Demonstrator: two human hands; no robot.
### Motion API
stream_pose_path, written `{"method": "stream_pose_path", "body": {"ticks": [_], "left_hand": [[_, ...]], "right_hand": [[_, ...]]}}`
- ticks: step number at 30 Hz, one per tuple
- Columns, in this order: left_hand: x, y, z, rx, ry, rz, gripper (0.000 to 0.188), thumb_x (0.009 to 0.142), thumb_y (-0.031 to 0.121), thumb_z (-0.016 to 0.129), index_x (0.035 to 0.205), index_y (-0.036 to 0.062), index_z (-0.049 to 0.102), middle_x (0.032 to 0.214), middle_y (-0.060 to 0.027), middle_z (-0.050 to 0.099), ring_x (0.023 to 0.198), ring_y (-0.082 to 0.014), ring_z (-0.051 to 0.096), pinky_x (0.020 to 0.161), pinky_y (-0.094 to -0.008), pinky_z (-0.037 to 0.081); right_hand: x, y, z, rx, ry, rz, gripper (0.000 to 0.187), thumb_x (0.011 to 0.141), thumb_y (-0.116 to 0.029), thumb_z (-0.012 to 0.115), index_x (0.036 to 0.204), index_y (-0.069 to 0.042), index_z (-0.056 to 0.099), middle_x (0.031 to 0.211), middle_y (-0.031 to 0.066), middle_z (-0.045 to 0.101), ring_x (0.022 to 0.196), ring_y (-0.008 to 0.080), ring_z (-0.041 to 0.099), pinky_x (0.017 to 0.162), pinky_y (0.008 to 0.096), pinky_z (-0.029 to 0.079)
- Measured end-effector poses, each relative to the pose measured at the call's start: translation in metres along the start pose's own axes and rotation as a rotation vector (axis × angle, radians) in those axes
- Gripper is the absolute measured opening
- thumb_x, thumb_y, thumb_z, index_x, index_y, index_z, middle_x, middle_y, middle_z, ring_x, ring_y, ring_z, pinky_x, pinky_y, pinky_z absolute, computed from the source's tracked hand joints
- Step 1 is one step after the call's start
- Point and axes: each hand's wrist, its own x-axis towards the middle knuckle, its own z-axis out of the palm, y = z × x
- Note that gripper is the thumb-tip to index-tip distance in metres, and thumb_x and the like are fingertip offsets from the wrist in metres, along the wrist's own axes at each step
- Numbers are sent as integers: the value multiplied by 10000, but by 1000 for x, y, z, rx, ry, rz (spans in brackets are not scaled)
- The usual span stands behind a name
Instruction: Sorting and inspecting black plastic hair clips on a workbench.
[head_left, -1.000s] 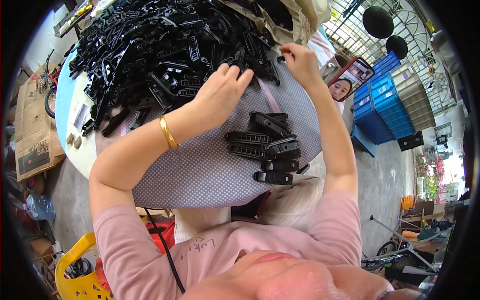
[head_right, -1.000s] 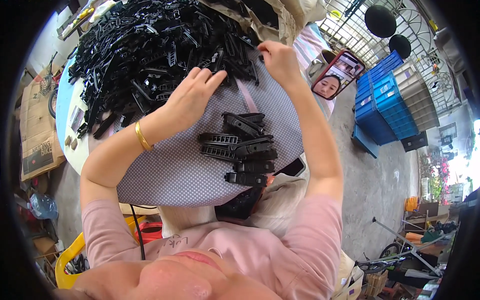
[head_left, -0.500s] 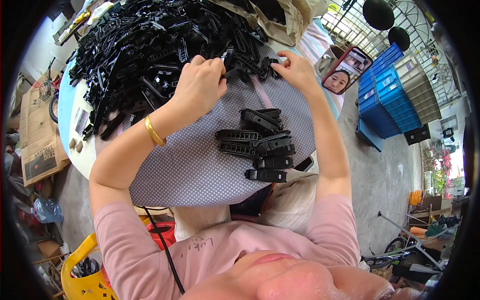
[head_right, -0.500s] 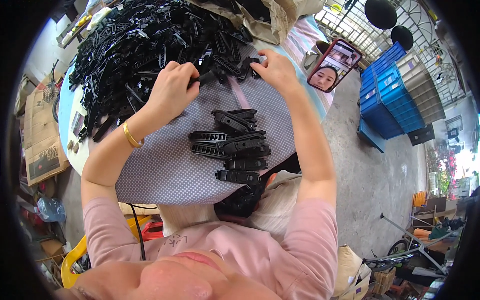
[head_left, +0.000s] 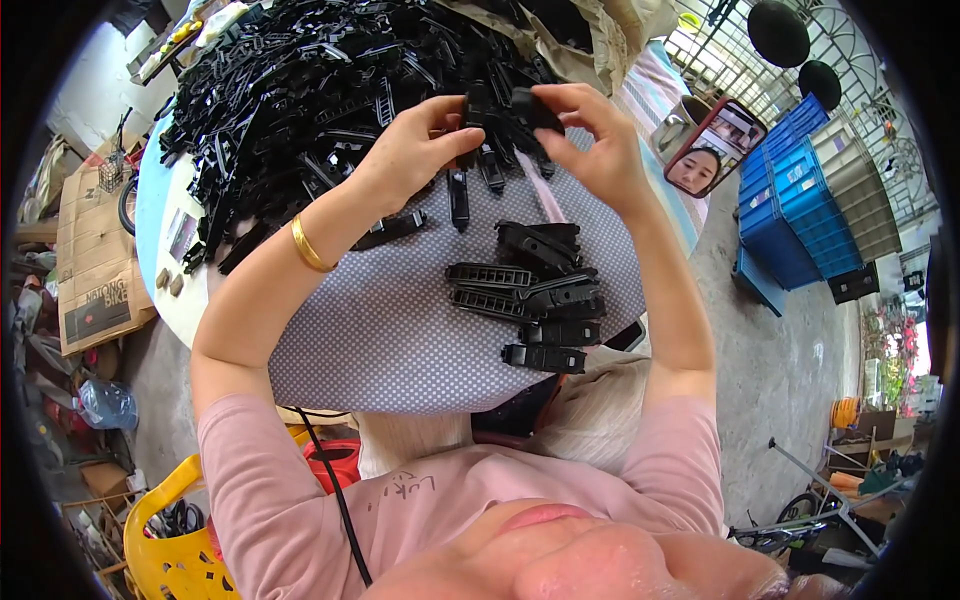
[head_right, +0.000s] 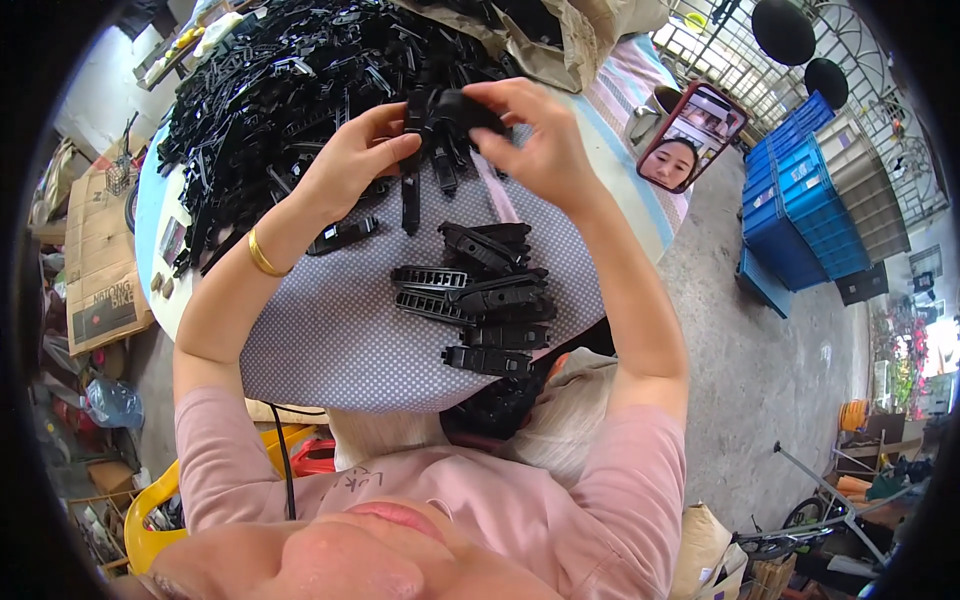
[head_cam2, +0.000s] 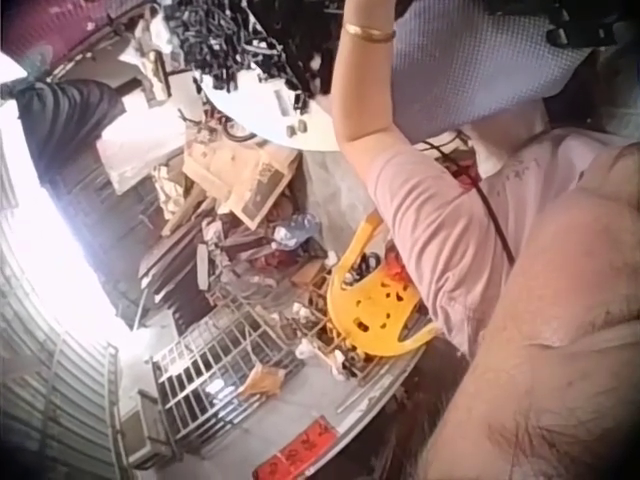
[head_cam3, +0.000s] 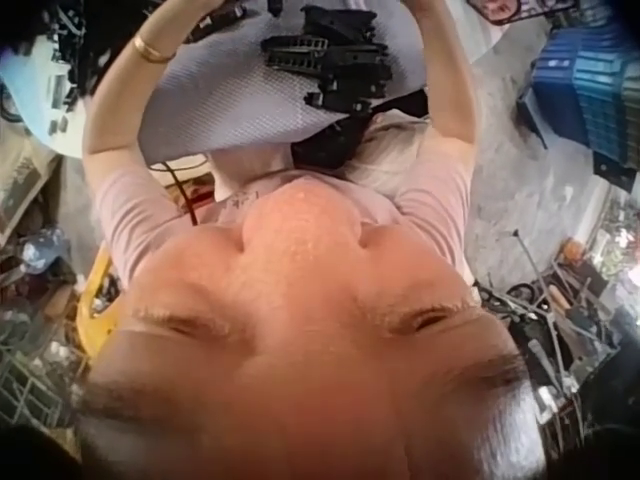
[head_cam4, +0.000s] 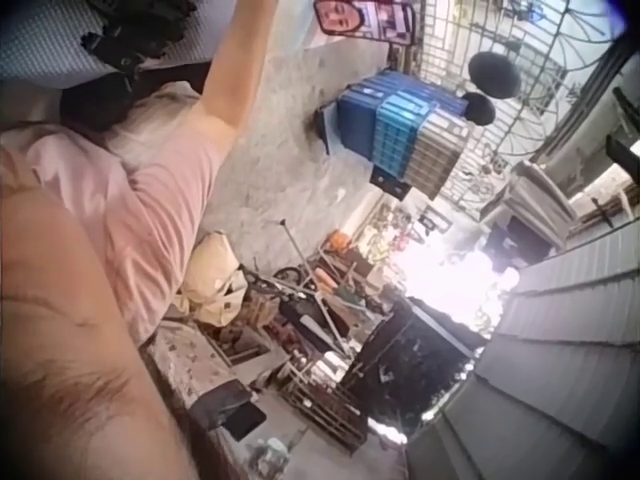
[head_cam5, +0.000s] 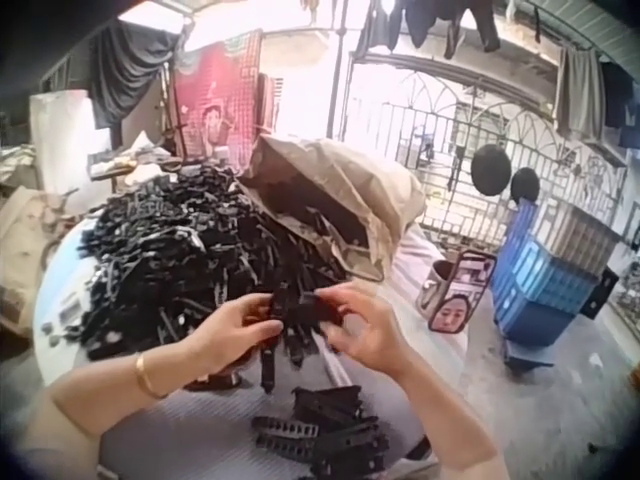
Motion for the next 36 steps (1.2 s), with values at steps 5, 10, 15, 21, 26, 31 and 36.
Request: {"method": "stream_pose_path", "body": {"ticks": [5,10,15,21,26,31,36], "left_hand": [[0,-2,-3,-50,-136,22,377,860,99,582,1202,-36,502,873,-61,613,715,-100,572,671,-207,474],[0,0,0,-182,-55,-133,255,878,104,548,1086,-39,584,896,-79,618,755,-116,590,684,-216,496],[2,-4,-4,-535,-45,-245,254,910,136,490,1041,-58,590,940,-122,613,802,-167,603,728,-249,511],[0,2,0,-629,-49,-263,298,922,162,468,1070,-81,560,1019,-161,594,907,-219,603,846,-311,496],[-6,-4,5,-191,-92,-61,383,819,95,641,1151,-62,533,1061,-137,600,958,-178,595,869,-268,491],[-5,2,5,14,-55,180,423,759,51,678,1160,-11,558,1000,-107,644,882,-144,618,815,-245,497],[-7,5,3,337,-17,353,389,750,27,668,1126,-8,571,962,-126,655,802,-150,632,733,-249,507]], "right_hand": [[-3,-18,6,33,-174,-200,343,731,15,627,1071,-31,605,1056,96,587,943,193,574,810,286,457],[-4,-10,5,-36,-225,-195,327,738,1,629,1063,-25,607,1015,107,611,924,222,580,785,303,470],[-5,-9,8,-154,-187,-229,343,707,-5,644,1048,-34,621,975,102,630,918,236,579,771,316,482],[-7,-10,13,-326,-165,-358,374,667,-8,662,1037,-54,630,994,81,641,892,260,576,758,331,495],[-10,-16,15,-336,-175,-309,441,654,-30,687,1086,-61,603,1014,87,631,903,256,578,767,327,491],[-7,-12,15,-89,-69,-216,520,671,-80,721,1161,-57,549,1072,83,610,920,215,584,795,306,475],[-8,-4,9,35,-280,151,491,678,-154,759,1104,2,569,1003,88,632,894,162,596,774,275,465]]}}
